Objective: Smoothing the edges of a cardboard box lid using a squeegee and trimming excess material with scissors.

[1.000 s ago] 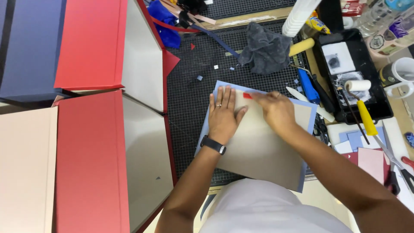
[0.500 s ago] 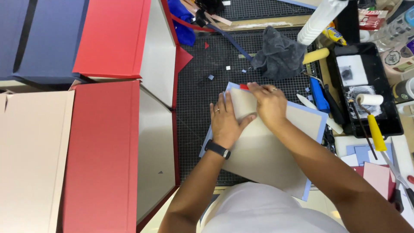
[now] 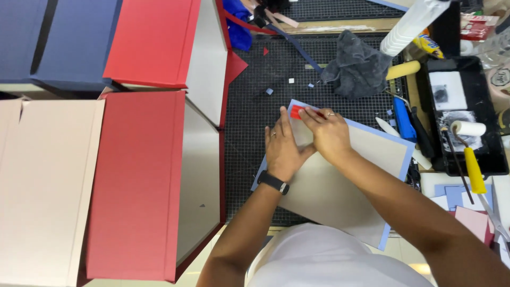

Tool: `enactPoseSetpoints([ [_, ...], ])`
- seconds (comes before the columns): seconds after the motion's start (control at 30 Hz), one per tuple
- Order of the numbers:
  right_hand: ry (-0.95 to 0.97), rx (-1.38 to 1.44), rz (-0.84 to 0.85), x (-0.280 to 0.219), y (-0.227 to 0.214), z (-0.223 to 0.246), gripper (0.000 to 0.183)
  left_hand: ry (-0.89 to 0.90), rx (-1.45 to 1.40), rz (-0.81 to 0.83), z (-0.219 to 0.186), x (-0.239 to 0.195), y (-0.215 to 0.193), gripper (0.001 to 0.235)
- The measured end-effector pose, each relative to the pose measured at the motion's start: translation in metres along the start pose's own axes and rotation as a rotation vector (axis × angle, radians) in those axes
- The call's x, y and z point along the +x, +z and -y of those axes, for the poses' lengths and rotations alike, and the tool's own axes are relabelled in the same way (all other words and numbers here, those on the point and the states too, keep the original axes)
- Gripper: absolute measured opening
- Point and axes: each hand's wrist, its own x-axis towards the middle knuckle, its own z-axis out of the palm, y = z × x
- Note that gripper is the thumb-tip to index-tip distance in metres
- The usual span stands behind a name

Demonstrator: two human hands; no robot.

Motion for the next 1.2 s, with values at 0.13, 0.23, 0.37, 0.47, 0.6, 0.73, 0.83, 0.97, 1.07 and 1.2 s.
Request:
enactPoseSetpoints([
  [0.13,0.015,0.106,0.019,0.021,-0.005,-0.008,0.030,-0.001,-0.019,0.000,-0.005,0.003,-0.009,0.132],
  [0.23,0.093,-0.027,-0.061,0.020,0.019,-0.013,0.041,0.001,-0.046,-0.012,-0.004,-0.003,-0.006,0.135],
  [0.37,0.020,-0.079,0.032,0.009,0.012,-0.001,0.042,-0.014,-0.031,-0.029,-0.002,0.000,0.000,0.135],
  [0.47,0.038,-0.017,0.039,0.017,-0.003,-0.002,0.040,0.000,-0.051,-0.027,-0.004,-0.006,-0.003,0.135],
  [0.6,0.045,-0.070,-0.023,0.027,0.019,-0.004,0.040,0.008,-0.036,-0.050,0.002,-0.002,0.004,0.137],
  [0.73,0.016,-0.076,0.026,0.017,-0.007,0.004,0.040,0.003,-0.016,-0.058,0.000,-0.003,-0.002,0.136],
  [0.83,0.085,0.169,0.050,0.017,-0.023,-0.017,0.034,0.028,-0.057,-0.039,-0.006,-0.003,-0.010,0.135],
  [0.97,0.085,0.073,-0.028,-0.003,-0.012,-0.036,0.036,0.014,-0.066,-0.026,-0.006,-0.004,-0.011,0.136],
  [1.07,0.038,0.042,0.046,-0.025,-0.033,-0.021,0.038,0.020,-0.053,-0.022,-0.005,-0.003,-0.008,0.137],
  [1.2,0.120,0.104,0.081,-0.028,-0.071,-0.032,0.027,0.034,-0.033,0.002,-0.011,-0.004,-0.016,0.131],
])
